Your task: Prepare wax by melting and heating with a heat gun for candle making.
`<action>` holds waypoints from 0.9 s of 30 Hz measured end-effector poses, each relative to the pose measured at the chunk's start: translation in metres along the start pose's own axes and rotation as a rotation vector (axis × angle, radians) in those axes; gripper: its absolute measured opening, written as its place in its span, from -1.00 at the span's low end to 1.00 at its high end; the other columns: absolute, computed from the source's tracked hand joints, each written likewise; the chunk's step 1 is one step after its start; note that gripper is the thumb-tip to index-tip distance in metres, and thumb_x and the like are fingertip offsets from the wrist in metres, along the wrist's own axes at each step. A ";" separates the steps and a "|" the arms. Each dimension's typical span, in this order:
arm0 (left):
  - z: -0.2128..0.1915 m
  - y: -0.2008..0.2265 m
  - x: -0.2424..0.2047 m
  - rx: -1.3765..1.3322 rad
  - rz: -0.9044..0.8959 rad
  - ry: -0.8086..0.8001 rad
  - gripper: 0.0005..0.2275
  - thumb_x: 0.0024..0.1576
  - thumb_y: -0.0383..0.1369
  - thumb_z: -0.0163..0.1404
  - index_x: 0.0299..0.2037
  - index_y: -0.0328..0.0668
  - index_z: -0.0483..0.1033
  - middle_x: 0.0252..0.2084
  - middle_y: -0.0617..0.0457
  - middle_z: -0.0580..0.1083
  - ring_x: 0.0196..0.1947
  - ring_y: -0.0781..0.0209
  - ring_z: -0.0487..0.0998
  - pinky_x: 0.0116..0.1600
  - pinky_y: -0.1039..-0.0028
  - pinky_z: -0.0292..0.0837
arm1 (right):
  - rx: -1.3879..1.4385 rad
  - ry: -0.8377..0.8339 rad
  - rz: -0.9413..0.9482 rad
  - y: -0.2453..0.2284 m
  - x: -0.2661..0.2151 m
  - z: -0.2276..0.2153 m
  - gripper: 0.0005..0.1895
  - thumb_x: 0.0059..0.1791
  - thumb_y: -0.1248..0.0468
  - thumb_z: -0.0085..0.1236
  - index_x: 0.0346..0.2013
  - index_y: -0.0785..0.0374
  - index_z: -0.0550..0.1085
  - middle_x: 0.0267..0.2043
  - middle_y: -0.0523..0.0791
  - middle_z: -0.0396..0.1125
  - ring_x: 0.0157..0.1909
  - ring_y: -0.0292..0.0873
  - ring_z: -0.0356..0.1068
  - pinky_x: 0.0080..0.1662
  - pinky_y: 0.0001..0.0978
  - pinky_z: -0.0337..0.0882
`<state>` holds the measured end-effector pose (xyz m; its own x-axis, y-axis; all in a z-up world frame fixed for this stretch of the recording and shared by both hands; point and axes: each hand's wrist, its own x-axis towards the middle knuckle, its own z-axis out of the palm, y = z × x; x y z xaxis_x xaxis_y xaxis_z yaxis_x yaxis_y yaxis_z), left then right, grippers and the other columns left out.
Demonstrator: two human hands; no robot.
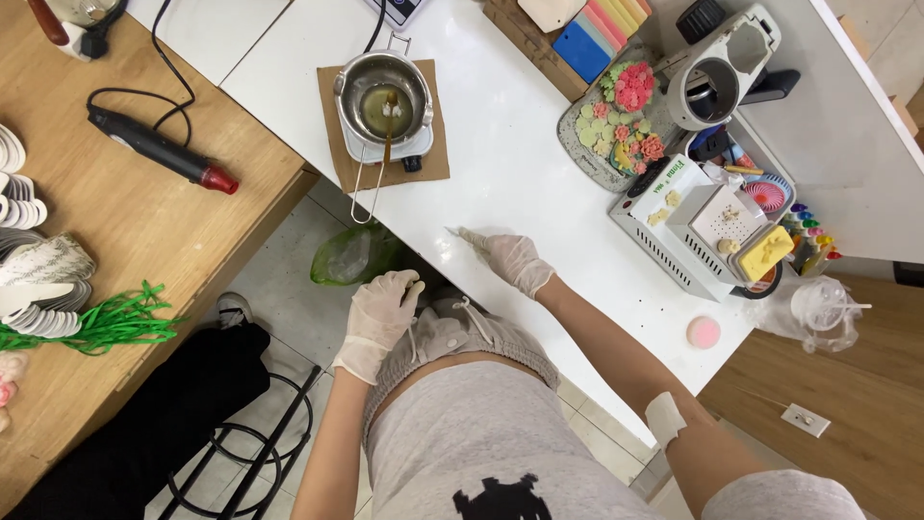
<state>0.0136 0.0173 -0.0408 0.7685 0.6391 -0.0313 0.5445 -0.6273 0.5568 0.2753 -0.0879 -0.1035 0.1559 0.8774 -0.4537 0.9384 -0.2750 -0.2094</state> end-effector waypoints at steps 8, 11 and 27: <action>0.038 -0.019 0.008 -0.068 -0.213 -0.276 -0.39 0.21 -0.11 -0.01 0.43 -0.04 0.05 -0.18 -0.03 0.58 -0.29 -0.04 0.61 -0.20 0.20 0.53 | 0.356 0.192 0.075 -0.005 -0.034 0.019 -0.45 0.12 0.09 -0.11 0.44 -0.20 0.20 -0.33 0.02 0.48 -0.41 0.04 0.48 -0.32 -0.11 0.49; 0.062 -0.028 0.016 0.053 -0.270 -0.461 -0.20 0.23 -0.04 -0.06 0.54 -0.08 -0.33 -0.12 -0.13 0.55 -0.30 -0.08 0.62 -0.20 0.21 0.55 | 0.371 0.031 0.337 -0.024 -0.048 0.014 -0.45 0.15 0.09 -0.18 0.48 -0.23 0.15 -0.39 0.05 0.47 -0.42 0.07 0.48 -0.27 -0.07 0.49; 0.093 -0.052 -0.002 -0.004 -0.293 -0.565 -0.07 0.21 -0.07 -0.02 0.51 -0.17 -0.57 -0.14 -0.23 0.53 -0.31 -0.18 0.61 -0.17 0.14 0.55 | 0.589 0.191 0.500 -0.102 -0.012 0.055 -0.44 0.07 0.07 -0.07 0.41 -0.13 0.28 -0.28 0.18 0.47 -0.31 0.22 0.49 -0.17 -0.01 0.49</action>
<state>0.0151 0.0073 -0.1464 0.6471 0.4501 -0.6154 0.7587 -0.4598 0.4615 0.1604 -0.0918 -0.1239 0.6154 0.6329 -0.4697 0.4343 -0.7697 -0.4680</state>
